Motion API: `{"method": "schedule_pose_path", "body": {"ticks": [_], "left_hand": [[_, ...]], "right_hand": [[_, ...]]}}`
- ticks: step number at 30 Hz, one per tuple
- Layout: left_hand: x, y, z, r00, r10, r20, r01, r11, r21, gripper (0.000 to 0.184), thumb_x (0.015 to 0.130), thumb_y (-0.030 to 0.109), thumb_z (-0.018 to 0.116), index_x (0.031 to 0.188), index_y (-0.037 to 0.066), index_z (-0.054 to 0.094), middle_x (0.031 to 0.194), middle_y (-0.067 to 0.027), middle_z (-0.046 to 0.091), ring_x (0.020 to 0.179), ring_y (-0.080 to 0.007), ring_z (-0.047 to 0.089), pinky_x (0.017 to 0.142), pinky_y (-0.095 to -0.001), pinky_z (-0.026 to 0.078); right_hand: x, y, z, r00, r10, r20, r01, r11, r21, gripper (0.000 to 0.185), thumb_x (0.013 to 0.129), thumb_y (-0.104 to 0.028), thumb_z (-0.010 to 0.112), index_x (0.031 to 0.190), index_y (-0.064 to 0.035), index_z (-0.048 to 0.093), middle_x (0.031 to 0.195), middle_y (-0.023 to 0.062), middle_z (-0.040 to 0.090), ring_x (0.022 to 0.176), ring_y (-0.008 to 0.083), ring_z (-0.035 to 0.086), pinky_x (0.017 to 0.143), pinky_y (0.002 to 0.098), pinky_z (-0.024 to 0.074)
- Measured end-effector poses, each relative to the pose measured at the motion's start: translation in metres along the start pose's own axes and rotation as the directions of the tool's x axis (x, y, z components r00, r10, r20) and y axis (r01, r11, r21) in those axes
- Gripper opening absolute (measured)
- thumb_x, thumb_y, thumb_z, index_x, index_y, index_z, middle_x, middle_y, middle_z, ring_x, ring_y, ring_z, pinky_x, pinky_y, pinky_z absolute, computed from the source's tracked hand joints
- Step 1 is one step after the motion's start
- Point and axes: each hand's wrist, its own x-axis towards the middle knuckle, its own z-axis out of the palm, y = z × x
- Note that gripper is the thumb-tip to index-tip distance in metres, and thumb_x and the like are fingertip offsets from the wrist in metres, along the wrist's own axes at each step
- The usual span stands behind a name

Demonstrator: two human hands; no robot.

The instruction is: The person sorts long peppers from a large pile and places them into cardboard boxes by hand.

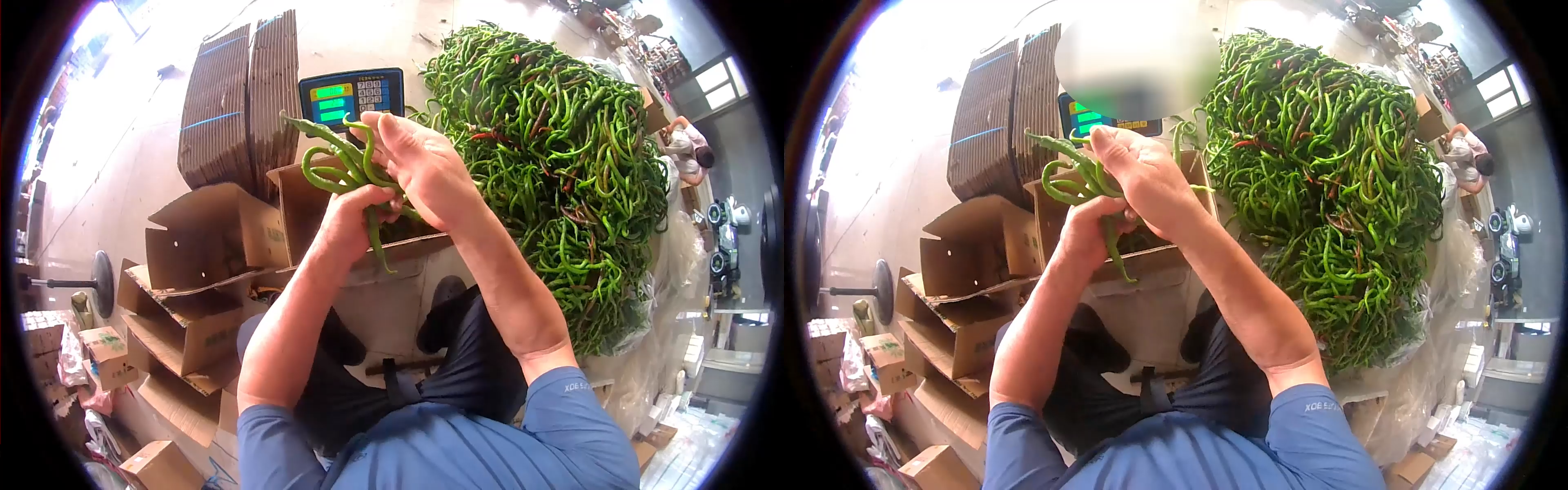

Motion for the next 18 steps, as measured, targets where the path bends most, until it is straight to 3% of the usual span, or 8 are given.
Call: {"method": "schedule_pose_path", "body": {"ticks": [2,4,8,10,14,16,17,18], "left_hand": [[0.000,0.002,0.000,0.999,-0.004,0.049,0.007,0.998,-0.061,0.023,0.081,0.002,0.060,0.103,0.004,0.063,0.096,-0.0078,0.066,0.075,-0.0174,0.061,0.068,-0.0301,0.049],[0.000,0.007,-0.003,0.988,0.042,0.149,-0.027,0.995,-0.101,0.023,0.079,0.001,0.059,0.101,0.006,0.062,0.100,-0.0096,0.065,0.075,-0.0187,0.060,0.067,-0.0306,0.048],[0.001,0.018,-0.013,0.945,0.024,0.326,0.008,0.995,-0.096,0.026,0.075,-0.002,0.059,0.099,0.006,0.061,0.103,-0.0131,0.064,0.079,-0.0205,0.058,0.068,-0.0304,0.046],[0.001,0.021,-0.011,0.926,0.032,0.377,-0.036,0.999,0.004,0.024,0.076,-0.001,0.061,0.099,0.006,0.061,0.104,-0.0130,0.065,0.083,-0.0201,0.060,0.071,-0.0315,0.048],[-0.003,0.022,0.002,0.934,0.087,0.347,-0.196,0.936,0.294,0.028,0.076,-0.003,0.070,0.100,0.007,0.061,0.108,-0.0131,0.063,0.092,-0.0213,0.061,0.082,-0.0340,0.052],[0.002,0.023,0.002,0.877,0.157,0.455,-0.371,0.822,0.432,0.016,0.086,0.005,0.069,0.101,0.005,0.063,0.109,-0.0117,0.067,0.102,-0.0195,0.061,0.091,-0.0353,0.051],[0.003,0.023,0.002,0.874,0.167,0.456,-0.388,0.804,0.450,0.017,0.087,0.006,0.069,0.102,0.005,0.063,0.109,-0.0104,0.067,0.102,-0.0187,0.061,0.091,-0.0352,0.050],[0.002,0.023,0.003,0.872,0.176,0.456,-0.404,0.786,0.468,0.017,0.088,0.007,0.069,0.104,0.004,0.063,0.108,-0.0091,0.067,0.102,-0.0178,0.061,0.091,-0.0352,0.050]], "right_hand": [[-0.002,-0.001,-0.006,1.000,-0.021,-0.001,0.020,0.996,-0.090,0.056,0.105,-0.034,0.053,0.139,0.0103,0.044,0.133,0.0206,0.057,0.115,0.0287,0.061,0.101,0.0402,0.0499],[0.003,-0.009,-0.017,0.961,-0.270,-0.065,0.253,0.948,-0.194,0.045,0.104,-0.031,0.054,0.130,0.0056,0.055,0.120,0.0197,0.066,0.106,0.0253,0.066,0.092,0.0367,0.0551],[-0.001,-0.028,-0.044,0.937,-0.247,-0.248,0.217,0.966,-0.143,0.032,0.102,-0.026,0.058,0.117,0.0021,0.063,0.104,0.0167,0.072,0.091,0.0233,0.071,0.079,0.0319,0.0577],[-0.007,-0.036,-0.043,0.917,-0.280,-0.285,0.177,0.924,-0.339,0.026,0.100,-0.019,0.062,0.115,0.0029,0.063,0.099,0.0127,0.072,0.086,0.0181,0.070,0.077,0.0284,0.0560],[-0.020,-0.037,-0.032,0.899,-0.415,-0.142,0.268,0.776,-0.570,0.021,0.094,-0.008,0.069,0.112,0.0027,0.066,0.091,0.0060,0.071,0.081,0.0096,0.065,0.073,0.0243,0.0528],[-0.027,-0.037,-0.024,0.880,-0.473,-0.050,0.330,0.684,-0.651,0.013,0.093,-0.007,0.069,0.104,0.0001,0.070,0.090,0.0050,0.072,0.080,0.0075,0.065,0.071,0.0231,0.0529],[-0.033,-0.040,-0.018,0.888,-0.459,-0.002,0.312,0.607,-0.731,0.013,0.091,-0.007,0.072,0.102,-0.0006,0.070,0.090,0.0025,0.070,0.081,0.0085,0.065,0.075,0.0232,0.0528],[-0.036,-0.040,-0.014,0.909,-0.417,0.006,0.300,0.644,-0.703,0.011,0.090,-0.008,0.073,0.099,-0.0013,0.070,0.087,0.0018,0.070,0.080,0.0079,0.064,0.074,0.0231,0.0522]]}}
